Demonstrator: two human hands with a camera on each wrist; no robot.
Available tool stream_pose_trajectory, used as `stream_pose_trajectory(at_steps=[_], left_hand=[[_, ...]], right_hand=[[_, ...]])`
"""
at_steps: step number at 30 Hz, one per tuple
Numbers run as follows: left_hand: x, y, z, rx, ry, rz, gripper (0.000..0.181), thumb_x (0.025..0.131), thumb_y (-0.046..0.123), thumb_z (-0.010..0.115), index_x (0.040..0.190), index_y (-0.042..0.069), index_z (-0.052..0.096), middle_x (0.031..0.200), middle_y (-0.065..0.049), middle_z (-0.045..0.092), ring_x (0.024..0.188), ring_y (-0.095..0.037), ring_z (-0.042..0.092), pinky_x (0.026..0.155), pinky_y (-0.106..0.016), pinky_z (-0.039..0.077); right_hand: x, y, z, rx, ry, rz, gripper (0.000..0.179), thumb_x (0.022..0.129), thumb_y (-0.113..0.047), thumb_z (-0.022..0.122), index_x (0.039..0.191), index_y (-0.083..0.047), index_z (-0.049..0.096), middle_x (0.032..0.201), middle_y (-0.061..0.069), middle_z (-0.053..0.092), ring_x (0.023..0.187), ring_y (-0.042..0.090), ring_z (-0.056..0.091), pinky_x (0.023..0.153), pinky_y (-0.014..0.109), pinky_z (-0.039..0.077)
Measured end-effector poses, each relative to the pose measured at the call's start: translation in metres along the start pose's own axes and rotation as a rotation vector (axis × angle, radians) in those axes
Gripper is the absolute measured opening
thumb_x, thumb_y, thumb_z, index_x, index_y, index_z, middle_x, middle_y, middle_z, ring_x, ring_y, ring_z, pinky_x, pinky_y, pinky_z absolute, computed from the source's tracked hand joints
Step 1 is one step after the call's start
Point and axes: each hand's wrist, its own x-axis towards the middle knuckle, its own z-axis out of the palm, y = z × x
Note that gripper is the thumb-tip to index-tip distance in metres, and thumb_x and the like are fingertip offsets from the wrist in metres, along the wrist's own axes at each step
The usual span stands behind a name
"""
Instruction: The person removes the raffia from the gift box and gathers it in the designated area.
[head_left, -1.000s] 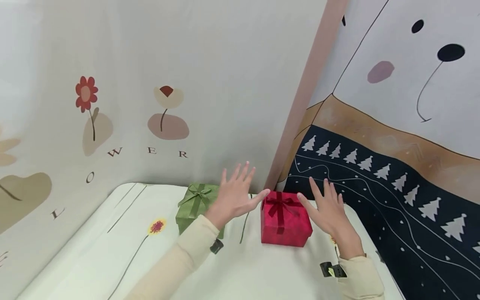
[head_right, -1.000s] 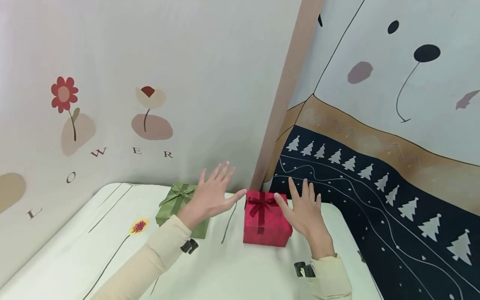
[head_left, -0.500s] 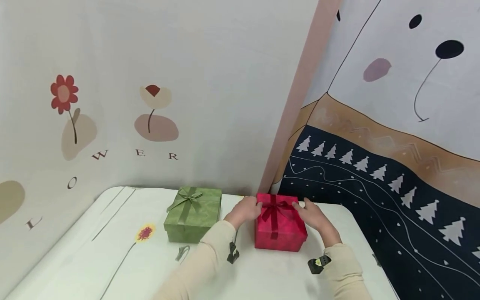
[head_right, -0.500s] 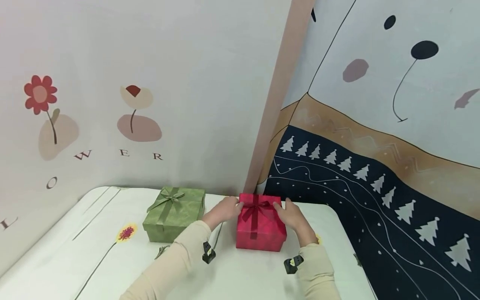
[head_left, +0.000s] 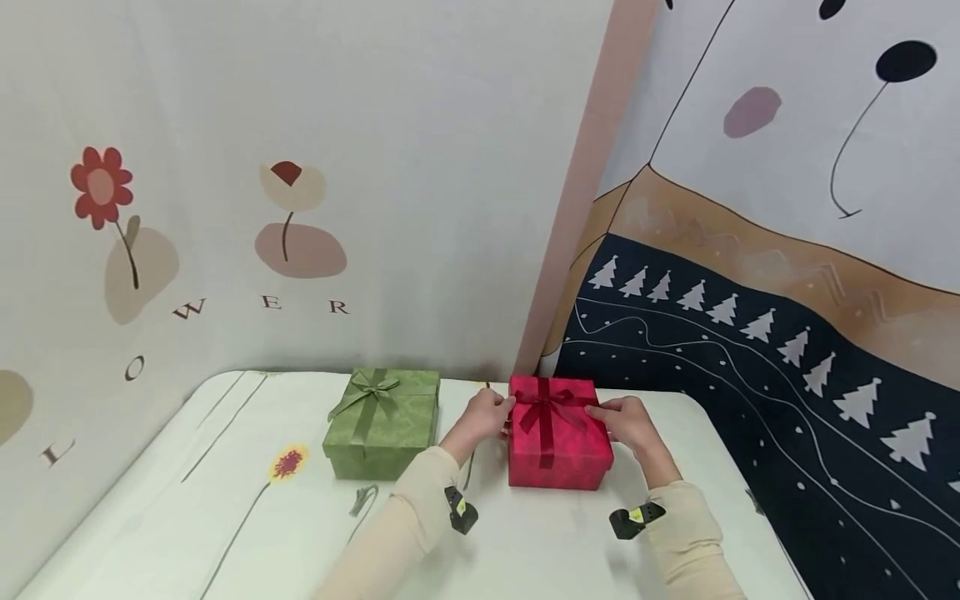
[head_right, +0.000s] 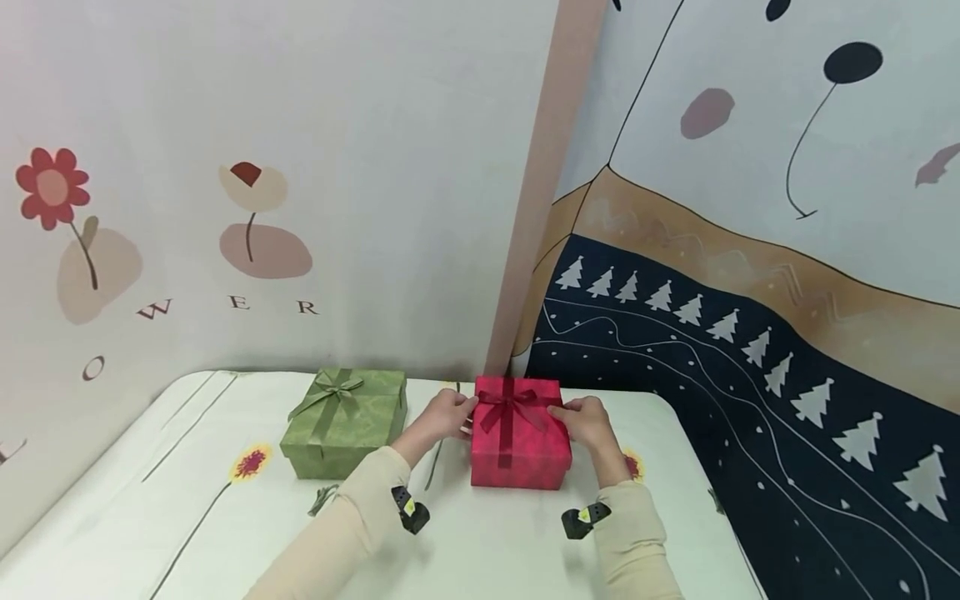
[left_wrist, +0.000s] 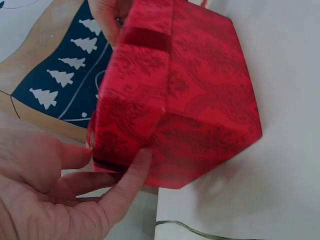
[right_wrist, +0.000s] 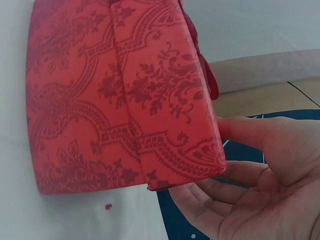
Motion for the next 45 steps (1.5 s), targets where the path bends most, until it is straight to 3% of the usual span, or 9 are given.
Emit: stream_pose_trajectory(at_steps=[10, 19, 26, 29, 31, 35, 37, 41, 45], left_hand=[[-0.009, 0.012, 0.0, 0.015, -0.009, 0.029, 0.024, 0.106, 0.005, 0.054, 0.102, -0.012, 0.071, 0.083, -0.014, 0.067, 0.072, -0.019, 0.068, 0.076, -0.042, 0.063], [-0.017, 0.022, -0.007, -0.021, -0.001, 0.076, 0.033, 0.108, 0.006, 0.051, 0.132, -0.015, 0.06, 0.107, -0.023, 0.07, 0.087, -0.026, 0.073, 0.077, -0.037, 0.062], [-0.034, 0.051, -0.024, -0.094, 0.016, 0.226, 0.039, 0.107, 0.005, 0.053, 0.142, -0.012, 0.053, 0.116, -0.024, 0.067, 0.095, -0.029, 0.071, 0.081, -0.037, 0.062], [-0.046, 0.062, -0.035, -0.149, -0.011, 0.288, 0.046, 0.106, 0.005, 0.056, 0.148, -0.01, 0.047, 0.126, -0.026, 0.064, 0.11, -0.034, 0.069, 0.087, -0.039, 0.061], [-0.055, 0.067, -0.043, -0.173, -0.044, 0.331, 0.052, 0.104, 0.005, 0.06, 0.152, -0.007, 0.043, 0.133, -0.027, 0.061, 0.119, -0.036, 0.066, 0.091, -0.041, 0.059], [-0.076, 0.071, -0.061, -0.2, -0.108, 0.444, 0.059, 0.099, 0.004, 0.068, 0.152, -0.001, 0.044, 0.138, -0.023, 0.06, 0.124, -0.035, 0.062, 0.095, -0.04, 0.058], [-0.085, 0.07, -0.069, -0.222, -0.146, 0.5, 0.057, 0.095, 0.003, 0.072, 0.147, 0.001, 0.049, 0.135, -0.02, 0.062, 0.123, -0.033, 0.063, 0.098, -0.038, 0.056], [-0.1, 0.063, -0.077, -0.207, -0.226, 0.628, 0.046, 0.088, -0.006, 0.075, 0.13, -0.001, 0.059, 0.124, -0.014, 0.064, 0.116, -0.028, 0.065, 0.102, -0.039, 0.054], [-0.116, 0.042, -0.076, 0.02, -0.262, 0.795, 0.039, 0.08, -0.009, 0.079, 0.115, 0.004, 0.066, 0.114, -0.005, 0.068, 0.111, -0.02, 0.065, 0.102, -0.036, 0.053]], right_hand=[[-0.006, -0.001, -0.002, 0.006, 0.013, -0.011, 0.046, 0.104, -0.02, 0.06, 0.134, 0.014, 0.058, 0.131, 0.03, 0.06, 0.12, 0.043, 0.056, 0.104, 0.056, 0.048], [-0.017, -0.008, -0.009, 0.032, 0.033, -0.071, 0.047, 0.104, -0.02, 0.059, 0.14, 0.011, 0.056, 0.14, 0.031, 0.056, 0.131, 0.047, 0.05, 0.111, 0.065, 0.038], [-0.043, -0.032, -0.035, 0.133, 0.06, -0.137, 0.057, 0.105, -0.029, 0.061, 0.151, 0.002, 0.048, 0.149, 0.026, 0.052, 0.136, 0.043, 0.05, 0.116, 0.062, 0.035], [-0.06, -0.041, -0.052, 0.192, 0.06, -0.205, 0.063, 0.104, -0.033, 0.063, 0.156, -0.005, 0.044, 0.151, 0.022, 0.052, 0.132, 0.039, 0.055, 0.116, 0.057, 0.038], [-0.072, -0.045, -0.062, 0.212, 0.053, -0.273, 0.064, 0.103, -0.035, 0.065, 0.158, -0.008, 0.043, 0.148, 0.021, 0.054, 0.127, 0.031, 0.06, 0.113, 0.047, 0.044], [-0.098, -0.052, -0.077, 0.239, 0.023, -0.426, 0.065, 0.101, -0.028, 0.07, 0.156, -0.007, 0.045, 0.138, 0.013, 0.061, 0.114, 0.01, 0.066, 0.096, 0.024, 0.054], [-0.11, -0.053, -0.082, 0.225, 0.0, -0.496, 0.062, 0.099, -0.022, 0.072, 0.154, -0.005, 0.048, 0.132, 0.006, 0.064, 0.11, 0.004, 0.066, 0.09, 0.02, 0.055], [-0.133, -0.046, -0.084, 0.085, -0.052, -0.663, 0.053, 0.093, -0.008, 0.077, 0.143, -0.003, 0.058, 0.126, -0.002, 0.067, 0.113, 0.002, 0.064, 0.089, 0.021, 0.056], [-0.157, -0.031, -0.076, -0.158, -0.069, -0.837, 0.04, 0.086, -0.005, 0.084, 0.121, -0.016, 0.071, 0.114, -0.006, 0.07, 0.106, 0.006, 0.062, 0.088, 0.023, 0.055]])
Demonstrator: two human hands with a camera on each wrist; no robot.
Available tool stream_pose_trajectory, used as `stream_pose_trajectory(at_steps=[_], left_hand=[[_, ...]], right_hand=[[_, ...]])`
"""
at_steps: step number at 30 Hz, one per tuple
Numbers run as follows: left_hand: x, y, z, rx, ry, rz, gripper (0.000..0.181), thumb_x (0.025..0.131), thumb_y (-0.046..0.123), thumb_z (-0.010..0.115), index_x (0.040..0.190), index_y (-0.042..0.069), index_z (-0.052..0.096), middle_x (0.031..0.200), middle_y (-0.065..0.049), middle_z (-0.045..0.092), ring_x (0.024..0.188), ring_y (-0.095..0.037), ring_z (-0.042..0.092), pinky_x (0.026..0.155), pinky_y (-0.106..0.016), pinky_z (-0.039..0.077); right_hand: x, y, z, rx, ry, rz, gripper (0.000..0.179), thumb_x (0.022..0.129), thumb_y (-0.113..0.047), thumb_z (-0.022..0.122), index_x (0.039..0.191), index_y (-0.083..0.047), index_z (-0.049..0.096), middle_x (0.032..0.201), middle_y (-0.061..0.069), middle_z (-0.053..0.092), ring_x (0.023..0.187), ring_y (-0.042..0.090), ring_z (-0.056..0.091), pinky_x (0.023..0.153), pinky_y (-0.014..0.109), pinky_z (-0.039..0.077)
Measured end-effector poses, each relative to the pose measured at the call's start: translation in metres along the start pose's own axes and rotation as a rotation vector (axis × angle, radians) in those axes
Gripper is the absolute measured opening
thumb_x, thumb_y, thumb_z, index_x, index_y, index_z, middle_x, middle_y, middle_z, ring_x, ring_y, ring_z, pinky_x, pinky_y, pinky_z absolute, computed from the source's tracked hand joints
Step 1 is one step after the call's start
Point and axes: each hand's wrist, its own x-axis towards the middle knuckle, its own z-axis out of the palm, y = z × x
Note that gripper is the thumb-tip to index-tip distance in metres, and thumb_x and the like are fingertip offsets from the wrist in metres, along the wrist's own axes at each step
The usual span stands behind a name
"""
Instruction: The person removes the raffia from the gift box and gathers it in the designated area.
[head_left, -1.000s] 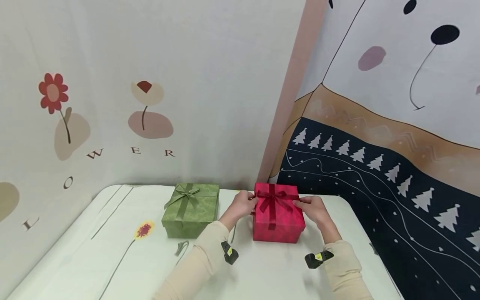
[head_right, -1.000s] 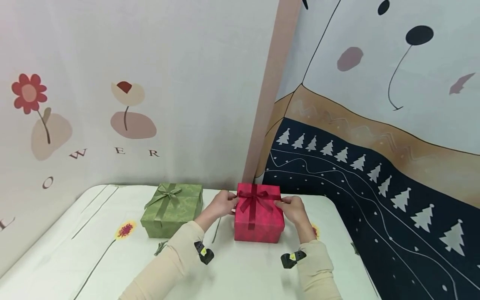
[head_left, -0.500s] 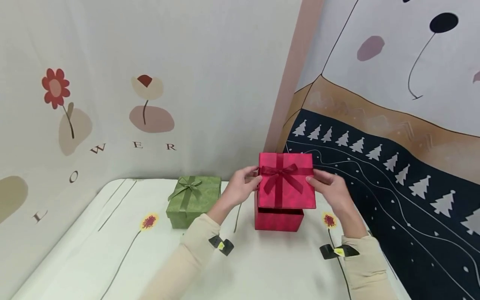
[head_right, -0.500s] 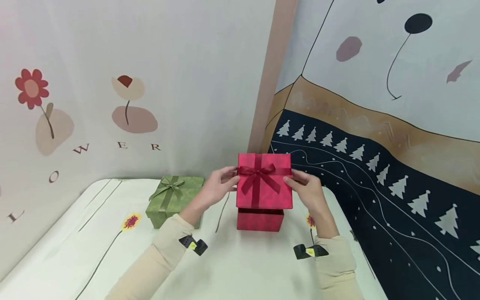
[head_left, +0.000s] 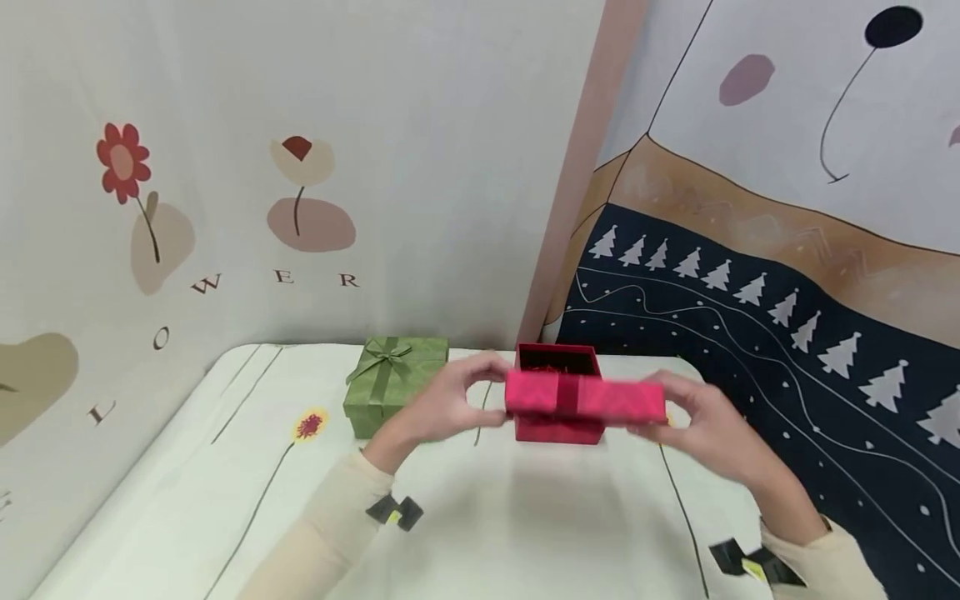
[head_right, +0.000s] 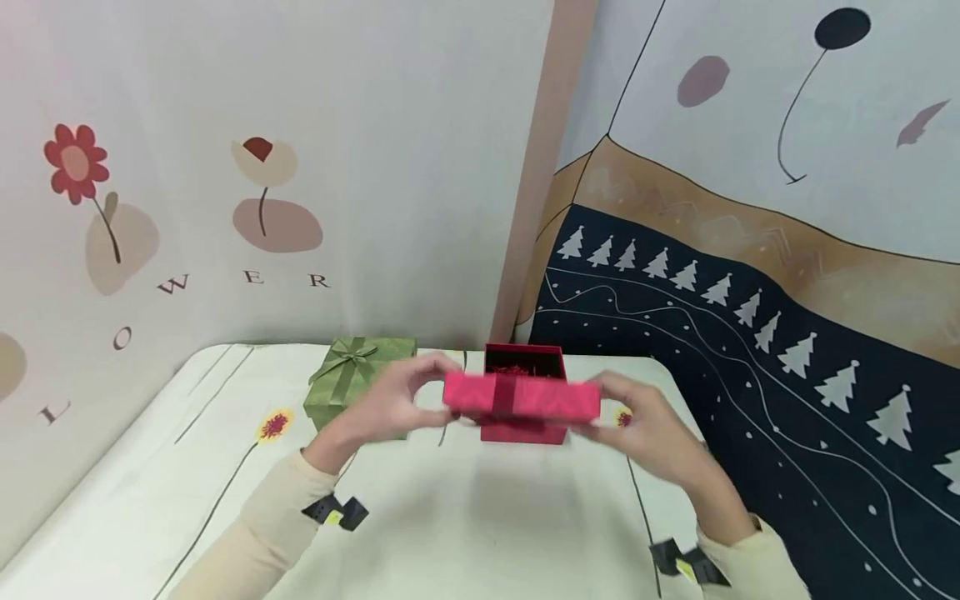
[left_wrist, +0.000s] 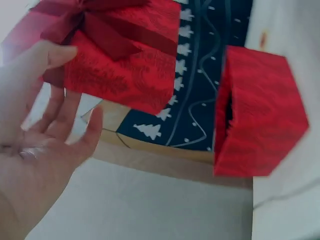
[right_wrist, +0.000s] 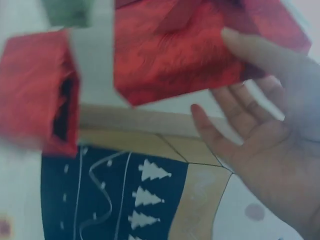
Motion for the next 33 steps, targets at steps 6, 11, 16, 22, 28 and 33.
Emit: stream_pose_trajectory(at_steps=[6, 11, 16, 22, 28, 33], left_hand=[[-0.033, -0.01, 0.024, 0.418, -0.229, 0.157, 0.028, 0.081, 0.007, 0.087, 0.105, 0.011, 0.073, 0.105, 0.003, 0.071, 0.103, -0.009, 0.065, 0.095, -0.023, 0.053], [-0.056, -0.033, 0.046, 0.646, -0.306, 0.181, 0.024, 0.081, 0.011, 0.087, 0.101, 0.015, 0.076, 0.105, 0.006, 0.073, 0.103, -0.007, 0.066, 0.096, -0.019, 0.051], [-0.074, -0.06, 0.073, 0.707, -0.369, 0.209, 0.019, 0.082, 0.011, 0.086, 0.096, 0.019, 0.076, 0.099, 0.011, 0.072, 0.098, -0.002, 0.064, 0.092, -0.011, 0.047], [-0.073, -0.067, 0.091, 0.733, -0.33, 0.311, 0.018, 0.081, 0.011, 0.087, 0.092, 0.021, 0.077, 0.095, 0.013, 0.071, 0.096, -0.001, 0.064, 0.09, -0.01, 0.047], [-0.068, -0.071, 0.098, 0.752, -0.344, 0.327, 0.015, 0.083, 0.012, 0.085, 0.093, 0.022, 0.08, 0.096, 0.014, 0.073, 0.098, -0.002, 0.064, 0.092, -0.011, 0.047], [-0.066, -0.072, 0.101, 0.769, -0.332, 0.339, 0.012, 0.085, 0.014, 0.084, 0.091, 0.024, 0.08, 0.093, 0.016, 0.071, 0.097, -0.001, 0.064, 0.09, -0.011, 0.047]], right_hand=[[-0.036, 0.004, 0.023, -0.2, -0.145, -0.144, 0.042, 0.075, -0.008, 0.092, 0.108, -0.024, 0.071, 0.105, -0.009, 0.068, 0.094, 0.009, 0.063, 0.077, 0.026, 0.06], [-0.053, 0.029, 0.054, -0.358, -0.249, -0.21, 0.037, 0.073, -0.005, 0.093, 0.102, -0.016, 0.074, 0.106, -0.003, 0.068, 0.094, 0.011, 0.063, 0.077, 0.027, 0.061], [-0.069, 0.052, 0.078, -0.428, -0.355, -0.185, 0.036, 0.074, -0.01, 0.093, 0.106, -0.014, 0.076, 0.106, -0.003, 0.068, 0.096, 0.012, 0.063, 0.081, 0.028, 0.06], [-0.078, 0.072, 0.084, -0.532, -0.36, -0.177, 0.037, 0.073, -0.014, 0.094, 0.105, -0.017, 0.076, 0.109, -0.002, 0.067, 0.1, 0.015, 0.061, 0.086, 0.034, 0.059], [-0.081, 0.091, 0.092, -0.589, -0.374, -0.189, 0.028, 0.077, -0.016, 0.091, 0.1, -0.018, 0.076, 0.107, -0.004, 0.064, 0.101, 0.013, 0.058, 0.087, 0.033, 0.058], [-0.08, 0.097, 0.095, -0.591, -0.394, -0.149, 0.024, 0.078, -0.017, 0.091, 0.098, -0.02, 0.077, 0.105, -0.005, 0.064, 0.1, 0.012, 0.057, 0.088, 0.035, 0.058]])
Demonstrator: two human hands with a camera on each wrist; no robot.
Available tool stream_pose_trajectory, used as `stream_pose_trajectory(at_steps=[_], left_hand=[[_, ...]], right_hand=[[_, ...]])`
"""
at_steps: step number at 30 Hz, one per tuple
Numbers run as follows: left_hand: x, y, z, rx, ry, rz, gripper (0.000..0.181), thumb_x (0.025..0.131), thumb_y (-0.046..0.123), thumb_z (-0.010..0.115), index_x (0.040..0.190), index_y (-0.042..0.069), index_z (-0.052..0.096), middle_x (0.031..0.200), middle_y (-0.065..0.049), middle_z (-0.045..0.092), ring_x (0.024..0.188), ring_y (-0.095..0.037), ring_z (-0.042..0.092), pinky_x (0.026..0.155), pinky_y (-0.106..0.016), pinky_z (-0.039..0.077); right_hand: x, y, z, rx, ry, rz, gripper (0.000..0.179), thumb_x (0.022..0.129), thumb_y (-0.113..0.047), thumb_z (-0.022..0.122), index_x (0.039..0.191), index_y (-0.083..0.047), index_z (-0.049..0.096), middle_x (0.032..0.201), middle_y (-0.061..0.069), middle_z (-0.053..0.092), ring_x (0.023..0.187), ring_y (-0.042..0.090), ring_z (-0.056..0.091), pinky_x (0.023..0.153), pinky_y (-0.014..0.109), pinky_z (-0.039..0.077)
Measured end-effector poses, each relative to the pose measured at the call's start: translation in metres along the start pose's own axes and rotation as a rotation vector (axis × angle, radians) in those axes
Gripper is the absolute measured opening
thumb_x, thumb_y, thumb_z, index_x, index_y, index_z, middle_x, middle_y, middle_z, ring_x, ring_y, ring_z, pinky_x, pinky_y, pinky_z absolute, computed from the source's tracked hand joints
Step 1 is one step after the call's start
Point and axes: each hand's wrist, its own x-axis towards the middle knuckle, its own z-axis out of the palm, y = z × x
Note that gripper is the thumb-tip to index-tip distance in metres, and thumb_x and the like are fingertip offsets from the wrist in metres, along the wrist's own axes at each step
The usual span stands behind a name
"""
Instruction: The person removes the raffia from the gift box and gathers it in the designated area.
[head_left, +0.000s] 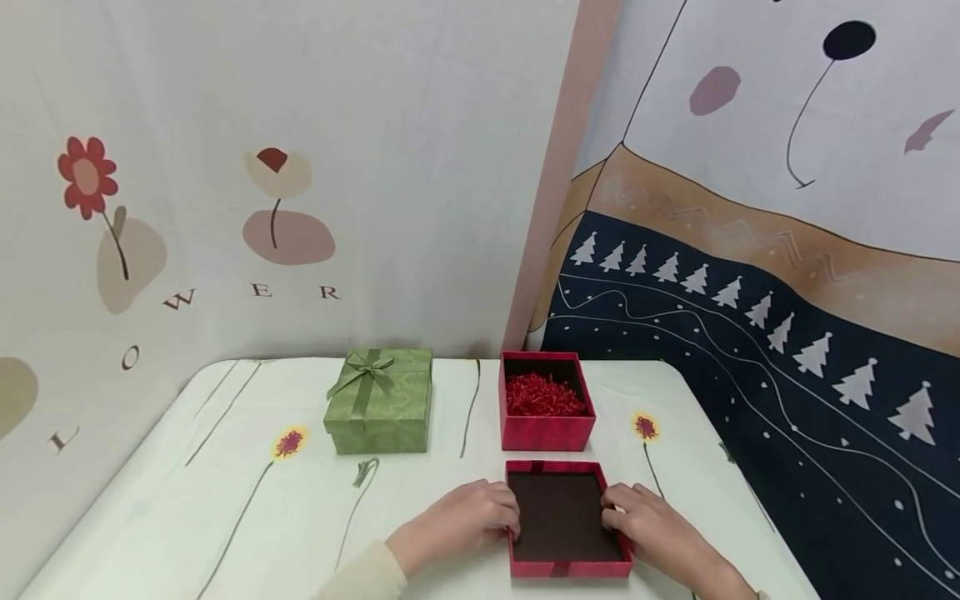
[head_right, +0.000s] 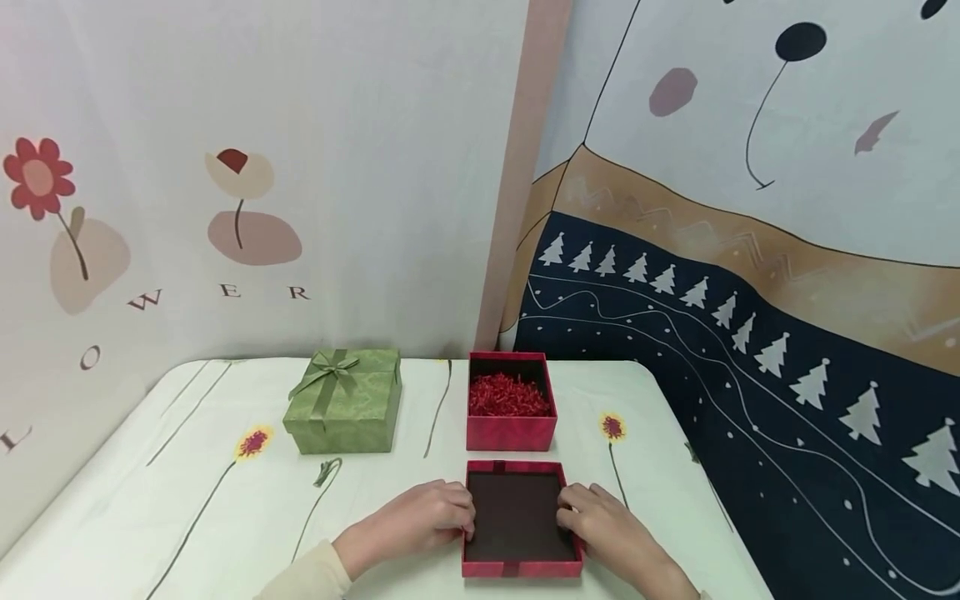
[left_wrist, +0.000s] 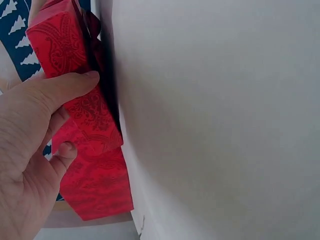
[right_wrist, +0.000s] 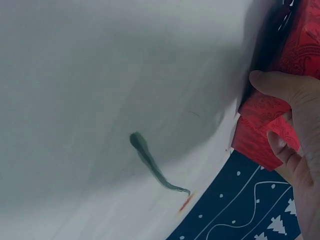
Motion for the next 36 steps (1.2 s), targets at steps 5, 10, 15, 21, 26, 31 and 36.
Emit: stream_pose_trajectory(at_steps=[5, 10, 15, 21, 26, 31, 36], left_hand=[[-0.002, 0.001, 0.002, 0.007, -0.022, 0.001, 0.012, 0.087, 0.015, 0.084, 0.092, 0.024, 0.081, 0.093, 0.016, 0.071, 0.097, -0.001, 0.063, 0.09, -0.011, 0.046], [-0.004, 0.002, 0.004, 0.025, -0.039, 0.002, 0.012, 0.087, 0.015, 0.084, 0.093, 0.025, 0.081, 0.093, 0.017, 0.07, 0.098, -0.001, 0.062, 0.089, -0.01, 0.045], [-0.006, 0.004, 0.006, 0.025, -0.05, -0.006, 0.01, 0.087, 0.017, 0.084, 0.094, 0.024, 0.082, 0.093, 0.016, 0.071, 0.098, -0.002, 0.062, 0.09, -0.01, 0.045], [-0.005, 0.007, 0.006, 0.0, -0.086, -0.037, 0.013, 0.086, 0.014, 0.083, 0.095, 0.024, 0.082, 0.092, 0.016, 0.07, 0.096, -0.001, 0.062, 0.09, -0.009, 0.045], [-0.004, 0.01, 0.0, 0.001, -0.089, -0.061, 0.032, 0.078, 0.009, 0.08, 0.104, 0.027, 0.08, 0.111, 0.012, 0.067, 0.11, -0.004, 0.059, 0.085, -0.014, 0.041], [-0.005, 0.005, -0.014, -0.037, -0.026, -0.215, 0.049, 0.082, 0.011, 0.079, 0.128, 0.023, 0.07, 0.14, -0.001, 0.057, 0.133, -0.015, 0.051, 0.102, -0.038, 0.049], [0.009, -0.022, -0.045, -0.084, 0.102, -0.5, 0.052, 0.098, 0.019, 0.07, 0.147, 0.012, 0.054, 0.152, -0.011, 0.049, 0.142, -0.028, 0.046, 0.113, -0.058, 0.04]], right_hand=[[0.0, -0.001, 0.003, 0.029, -0.017, 0.023, 0.021, 0.08, -0.017, 0.089, 0.096, -0.021, 0.077, 0.104, -0.007, 0.062, 0.1, 0.01, 0.055, 0.088, 0.036, 0.057], [0.0, -0.002, 0.004, 0.059, -0.04, 0.036, 0.02, 0.081, -0.017, 0.088, 0.097, -0.021, 0.077, 0.105, -0.008, 0.06, 0.101, 0.01, 0.054, 0.088, 0.035, 0.057], [0.001, -0.004, 0.005, 0.07, -0.045, 0.049, 0.018, 0.082, -0.016, 0.086, 0.097, -0.02, 0.077, 0.104, -0.008, 0.06, 0.1, 0.009, 0.053, 0.087, 0.033, 0.056], [0.001, -0.004, 0.006, 0.081, -0.052, 0.072, 0.019, 0.083, -0.015, 0.086, 0.099, -0.019, 0.077, 0.105, -0.008, 0.06, 0.101, 0.009, 0.053, 0.087, 0.032, 0.056], [-0.006, 0.002, 0.004, 0.064, 0.08, 0.014, 0.029, 0.083, -0.009, 0.085, 0.106, -0.023, 0.074, 0.113, -0.006, 0.062, 0.105, 0.013, 0.056, 0.088, 0.034, 0.058], [-0.009, 0.011, -0.011, 0.005, 0.211, 0.027, 0.05, 0.074, 0.002, 0.088, 0.116, -0.023, 0.072, 0.124, 0.001, 0.065, 0.11, 0.018, 0.061, 0.09, 0.043, 0.059], [0.014, 0.033, -0.053, -0.097, 0.395, 0.027, 0.052, 0.071, 0.007, 0.087, 0.117, -0.012, 0.072, 0.12, 0.011, 0.068, 0.109, 0.028, 0.064, 0.087, 0.05, 0.058]])
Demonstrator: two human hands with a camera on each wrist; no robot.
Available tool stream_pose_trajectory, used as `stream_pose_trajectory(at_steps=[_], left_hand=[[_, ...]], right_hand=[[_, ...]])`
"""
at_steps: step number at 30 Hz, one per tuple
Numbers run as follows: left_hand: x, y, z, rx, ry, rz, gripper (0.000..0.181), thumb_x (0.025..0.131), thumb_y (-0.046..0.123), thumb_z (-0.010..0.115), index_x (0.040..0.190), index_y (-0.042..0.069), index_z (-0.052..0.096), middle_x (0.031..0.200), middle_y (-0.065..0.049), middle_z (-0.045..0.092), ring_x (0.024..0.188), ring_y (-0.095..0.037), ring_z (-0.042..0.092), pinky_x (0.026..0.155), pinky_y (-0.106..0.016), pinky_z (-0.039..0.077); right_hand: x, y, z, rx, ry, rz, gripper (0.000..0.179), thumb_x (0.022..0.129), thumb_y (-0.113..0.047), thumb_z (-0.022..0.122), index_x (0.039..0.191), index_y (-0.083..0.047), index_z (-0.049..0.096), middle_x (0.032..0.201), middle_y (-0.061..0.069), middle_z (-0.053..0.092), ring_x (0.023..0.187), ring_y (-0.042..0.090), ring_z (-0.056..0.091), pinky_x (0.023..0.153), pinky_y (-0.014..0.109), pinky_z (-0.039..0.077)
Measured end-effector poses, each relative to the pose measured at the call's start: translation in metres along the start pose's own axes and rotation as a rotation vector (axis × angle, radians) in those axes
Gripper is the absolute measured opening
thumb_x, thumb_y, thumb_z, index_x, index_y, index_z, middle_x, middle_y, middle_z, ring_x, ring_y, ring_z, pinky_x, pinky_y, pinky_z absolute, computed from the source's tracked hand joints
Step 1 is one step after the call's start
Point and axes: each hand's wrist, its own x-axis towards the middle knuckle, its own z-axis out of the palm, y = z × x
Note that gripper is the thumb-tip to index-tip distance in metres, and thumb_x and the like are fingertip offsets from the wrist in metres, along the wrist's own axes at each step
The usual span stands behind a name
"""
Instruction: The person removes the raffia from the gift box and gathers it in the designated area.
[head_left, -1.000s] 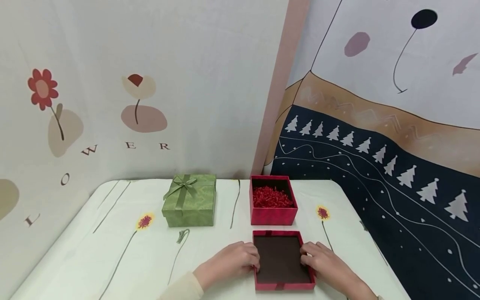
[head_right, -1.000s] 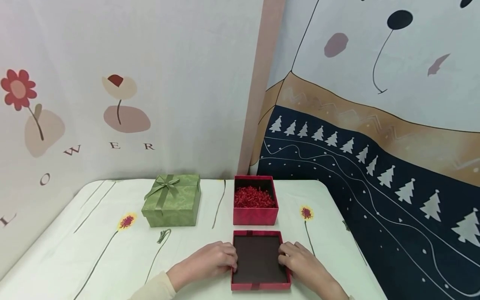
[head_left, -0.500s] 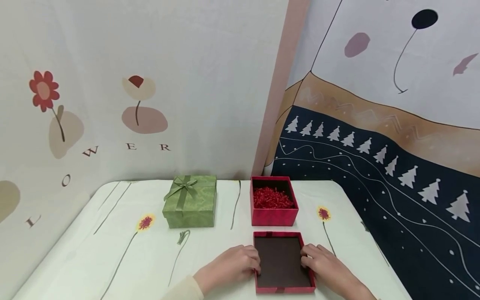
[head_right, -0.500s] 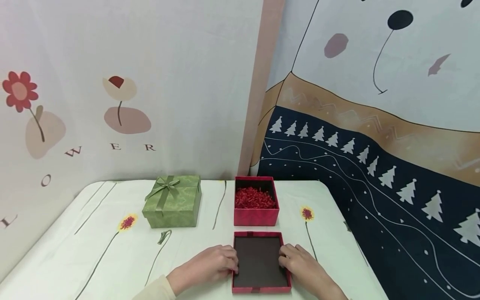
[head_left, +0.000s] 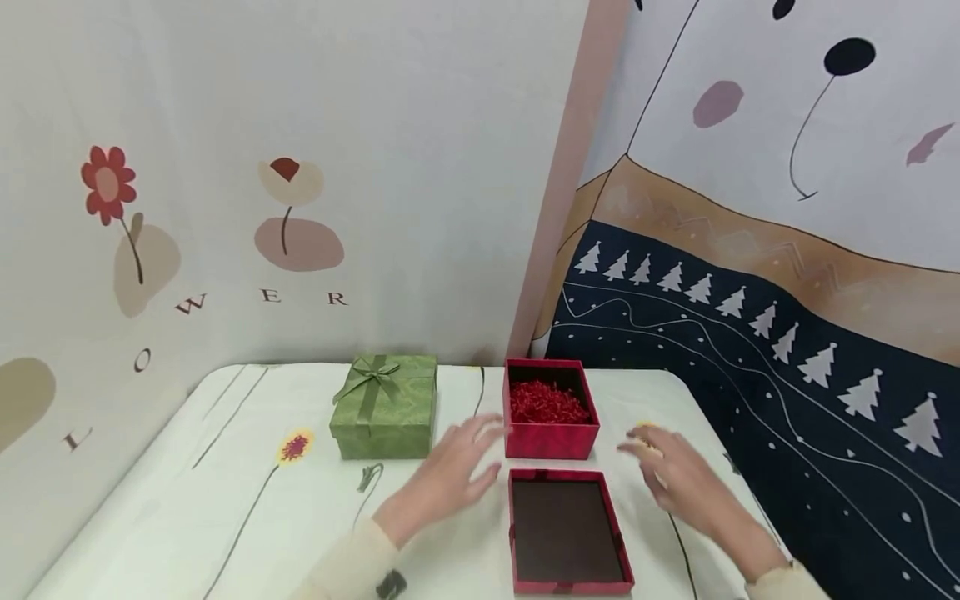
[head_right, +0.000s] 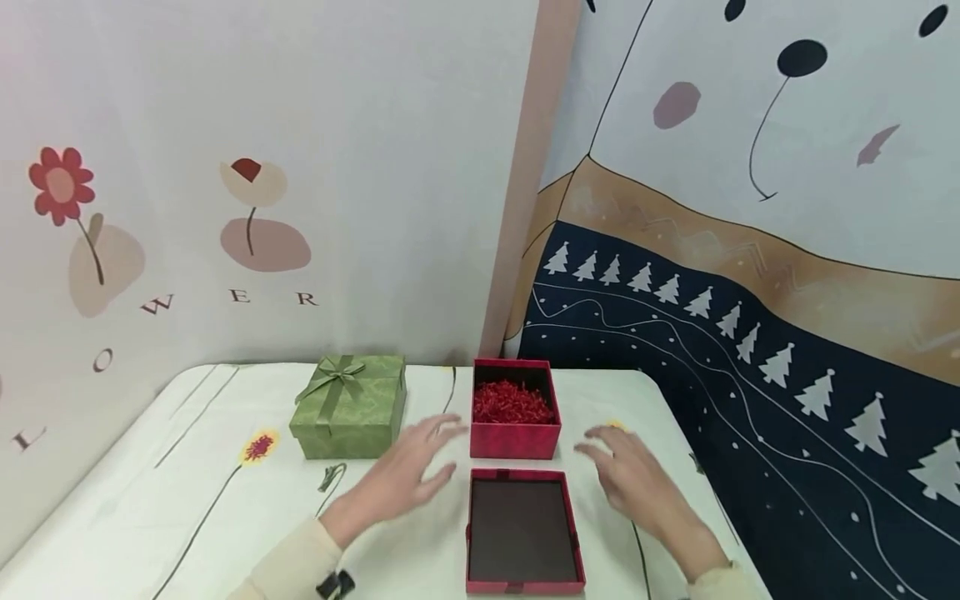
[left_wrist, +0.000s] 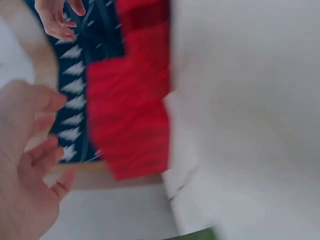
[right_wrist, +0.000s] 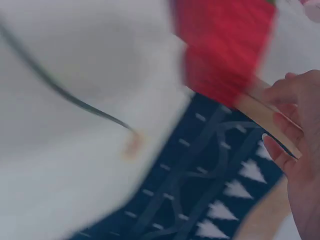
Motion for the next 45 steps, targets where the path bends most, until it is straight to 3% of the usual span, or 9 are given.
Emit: stream_pose_trajectory(at_steps=[3, 7, 9, 12, 14, 17, 25, 34, 45], left_hand=[[0.031, -0.01, -0.025, -0.037, 0.038, -0.121, 0.054, 0.102, 0.023, 0.066, 0.151, 0.007, 0.049, 0.156, -0.014, 0.046, 0.144, -0.032, 0.043, 0.118, -0.055, 0.035], [0.073, -0.027, -0.049, -0.116, 0.022, -0.24, 0.057, 0.104, 0.025, 0.064, 0.154, 0.005, 0.045, 0.16, -0.016, 0.039, 0.147, -0.035, 0.04, 0.119, -0.053, 0.034], [0.089, -0.035, -0.051, -0.202, 0.038, -0.325, 0.057, 0.104, 0.024, 0.062, 0.154, 0.004, 0.044, 0.16, -0.018, 0.039, 0.146, -0.037, 0.04, 0.118, -0.053, 0.035], [0.099, -0.041, -0.037, -0.313, 0.084, -0.44, 0.056, 0.105, 0.023, 0.06, 0.153, 0.001, 0.044, 0.155, -0.022, 0.042, 0.142, -0.04, 0.044, 0.116, -0.054, 0.038], [0.099, -0.041, -0.02, -0.355, 0.075, -0.485, 0.057, 0.105, 0.025, 0.058, 0.154, -0.001, 0.043, 0.152, -0.024, 0.045, 0.139, -0.041, 0.046, 0.113, -0.054, 0.041], [0.093, -0.039, 0.007, -0.416, 0.006, -0.49, 0.059, 0.106, 0.029, 0.057, 0.155, 0.0, 0.041, 0.153, -0.025, 0.045, 0.136, -0.041, 0.05, 0.109, -0.054, 0.045], [0.075, -0.043, 0.05, -0.577, -0.015, -0.484, 0.062, 0.102, 0.036, 0.066, 0.155, 0.011, 0.045, 0.153, -0.018, 0.048, 0.13, -0.04, 0.055, 0.099, -0.054, 0.053], [0.066, -0.05, 0.068, -0.711, -0.008, -0.502, 0.063, 0.102, 0.042, 0.065, 0.157, 0.021, 0.042, 0.15, -0.015, 0.05, 0.13, -0.036, 0.055, 0.1, -0.055, 0.051], [0.068, -0.051, 0.068, -0.815, 0.011, -0.466, 0.061, 0.105, 0.032, 0.061, 0.16, 0.021, 0.034, 0.156, -0.022, 0.04, 0.134, -0.042, 0.051, 0.105, -0.056, 0.048]], right_hand=[[0.037, 0.016, -0.018, 0.011, 0.066, 0.023, 0.046, 0.078, 0.002, 0.084, 0.121, -0.007, 0.07, 0.122, 0.017, 0.066, 0.11, 0.035, 0.063, 0.088, 0.054, 0.057], [0.089, 0.025, -0.03, 0.105, -0.036, 0.187, 0.047, 0.092, -0.014, 0.077, 0.136, -0.005, 0.062, 0.135, 0.02, 0.061, 0.122, 0.039, 0.057, 0.098, 0.059, 0.052], [0.112, 0.028, -0.024, 0.185, -0.111, 0.264, 0.053, 0.097, -0.021, 0.072, 0.145, -0.005, 0.056, 0.143, 0.022, 0.056, 0.129, 0.041, 0.054, 0.103, 0.061, 0.049], [0.137, 0.027, -0.005, 0.338, -0.196, 0.322, 0.062, 0.101, -0.028, 0.068, 0.153, -0.005, 0.045, 0.147, 0.024, 0.052, 0.133, 0.043, 0.052, 0.104, 0.062, 0.048], [0.147, 0.025, 0.012, 0.42, -0.249, 0.344, 0.065, 0.101, -0.029, 0.067, 0.155, -0.005, 0.041, 0.145, 0.026, 0.053, 0.131, 0.043, 0.054, 0.102, 0.061, 0.05], [0.154, 0.021, 0.037, 0.502, -0.329, 0.377, 0.066, 0.1, -0.026, 0.069, 0.155, -0.002, 0.041, 0.138, 0.026, 0.057, 0.126, 0.042, 0.058, 0.1, 0.058, 0.052], [0.161, 0.004, 0.073, 0.479, -0.524, 0.478, 0.067, 0.093, -0.033, 0.074, 0.149, -0.007, 0.049, 0.143, 0.022, 0.054, 0.128, 0.036, 0.053, 0.104, 0.063, 0.048], [0.162, -0.001, 0.091, 0.469, -0.652, 0.547, 0.082, 0.084, -0.044, 0.077, 0.156, -0.023, 0.044, 0.152, 0.025, 0.041, 0.132, 0.042, 0.046, 0.101, 0.069, 0.045], [0.166, 0.005, 0.109, 0.424, -0.738, 0.598, 0.084, 0.088, -0.047, 0.072, 0.158, -0.01, 0.042, 0.157, 0.033, 0.031, 0.138, 0.049, 0.041, 0.107, 0.073, 0.038]])
